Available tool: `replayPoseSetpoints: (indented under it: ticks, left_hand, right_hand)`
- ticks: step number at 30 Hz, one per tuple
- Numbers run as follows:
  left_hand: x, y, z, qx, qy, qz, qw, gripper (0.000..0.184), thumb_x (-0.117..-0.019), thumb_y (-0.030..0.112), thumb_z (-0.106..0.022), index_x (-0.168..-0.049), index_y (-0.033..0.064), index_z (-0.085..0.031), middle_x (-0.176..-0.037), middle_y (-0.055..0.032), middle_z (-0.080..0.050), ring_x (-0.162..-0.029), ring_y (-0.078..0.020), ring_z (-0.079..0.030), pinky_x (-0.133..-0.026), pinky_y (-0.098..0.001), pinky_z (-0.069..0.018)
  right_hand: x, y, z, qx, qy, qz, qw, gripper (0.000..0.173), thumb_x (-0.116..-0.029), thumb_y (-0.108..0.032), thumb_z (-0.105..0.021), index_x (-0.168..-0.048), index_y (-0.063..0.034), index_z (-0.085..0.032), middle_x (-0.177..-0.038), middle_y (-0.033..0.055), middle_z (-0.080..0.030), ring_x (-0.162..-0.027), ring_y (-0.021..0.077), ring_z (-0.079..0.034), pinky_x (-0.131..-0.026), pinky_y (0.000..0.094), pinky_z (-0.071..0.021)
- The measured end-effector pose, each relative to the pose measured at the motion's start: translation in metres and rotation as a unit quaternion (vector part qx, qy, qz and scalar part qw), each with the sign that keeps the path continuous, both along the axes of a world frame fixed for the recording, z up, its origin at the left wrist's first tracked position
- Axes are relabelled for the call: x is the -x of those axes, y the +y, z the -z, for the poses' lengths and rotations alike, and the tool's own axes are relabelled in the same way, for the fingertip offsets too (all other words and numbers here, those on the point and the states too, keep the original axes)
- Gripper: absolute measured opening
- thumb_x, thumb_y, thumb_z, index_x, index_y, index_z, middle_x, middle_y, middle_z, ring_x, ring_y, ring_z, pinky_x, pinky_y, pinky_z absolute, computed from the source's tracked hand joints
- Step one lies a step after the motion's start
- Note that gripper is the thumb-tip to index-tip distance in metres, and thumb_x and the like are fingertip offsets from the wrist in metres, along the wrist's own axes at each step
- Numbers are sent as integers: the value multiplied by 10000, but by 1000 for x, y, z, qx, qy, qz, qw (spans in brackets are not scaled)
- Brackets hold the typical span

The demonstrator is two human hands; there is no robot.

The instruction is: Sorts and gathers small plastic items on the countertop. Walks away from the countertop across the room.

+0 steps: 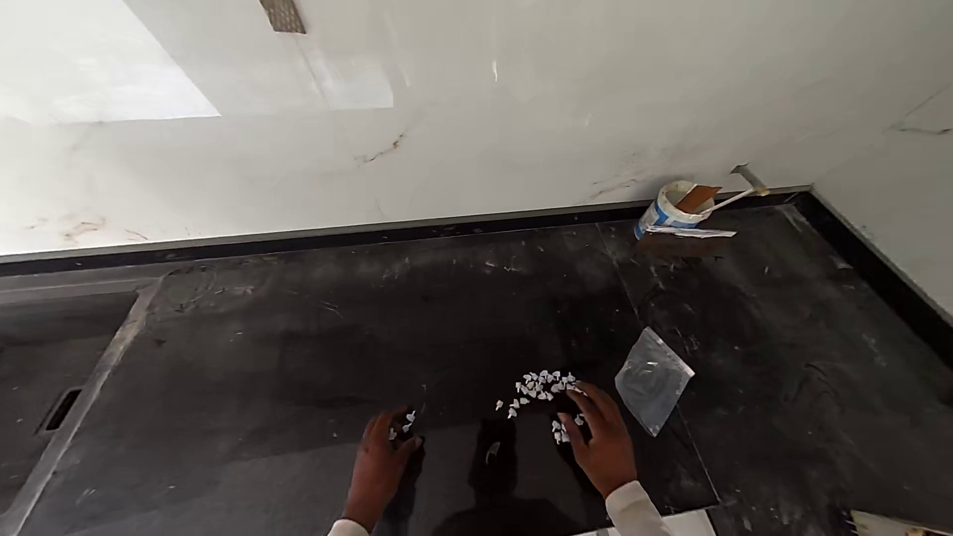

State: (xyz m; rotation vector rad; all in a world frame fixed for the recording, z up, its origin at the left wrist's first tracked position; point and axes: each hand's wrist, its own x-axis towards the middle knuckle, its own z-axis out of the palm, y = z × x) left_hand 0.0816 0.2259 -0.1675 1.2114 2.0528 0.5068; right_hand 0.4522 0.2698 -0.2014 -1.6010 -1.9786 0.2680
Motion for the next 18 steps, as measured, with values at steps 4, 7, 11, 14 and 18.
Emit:
replayPoseSetpoints:
  ticks: [4,7,11,14,18]
  left_hand:
    - [0,28,4,26,31,51,998,501,-854,119,-809,-1316,37,-633,-1255,-217,-621,-1121,-346,-624,-1003,-490,-508]
    - [-2,38,2,40,45,81,995,402,-867,108,-800,-1240,31,-671,-1225,-229,-626,-1086,-354,-633,-972,-496,-520]
    - [0,43,-2,68,53,118,989,331,-886,124,-786,-1186,13,-702,-1254,-263,-619,-1145,-400,-621,-1001,-533,-512]
    - [5,42,-4,61,46,136,988,348,-894,163,-779,-1191,-3,-704,-1220,-281,-642,-1131,-414,-628,-1004,-558,-500]
    - [9,39,-1,51,44,129,989,344,-897,192,-778,-1175,-1,-715,-1199,-271,-647,-1105,-390,-640,-990,-534,-516]
  right_hand:
    - [-17,-3,10,81,5,43,996,796,-897,-627,-637,-1445,-53,-576,-1520,157,-530,-1422,344,-490,-1176,503,-409]
    - [-1,12,14,117,-10,31,993,1007,-841,-778,-594,-1531,-54,-472,-1605,162,-425,-1504,358,-370,-1232,562,-299]
    - [37,35,10,167,-33,-43,985,949,-829,-835,-546,-1563,-240,-459,-1666,71,-344,-1565,339,-235,-1268,589,-167]
    - [63,43,16,162,-27,-103,981,890,-844,-862,-476,-1522,-288,-515,-1662,29,-358,-1573,321,-214,-1277,575,-143]
    - [88,47,14,170,-20,-180,969,791,-897,-819,-454,-1456,-275,-587,-1656,38,-367,-1580,309,-190,-1284,561,-111]
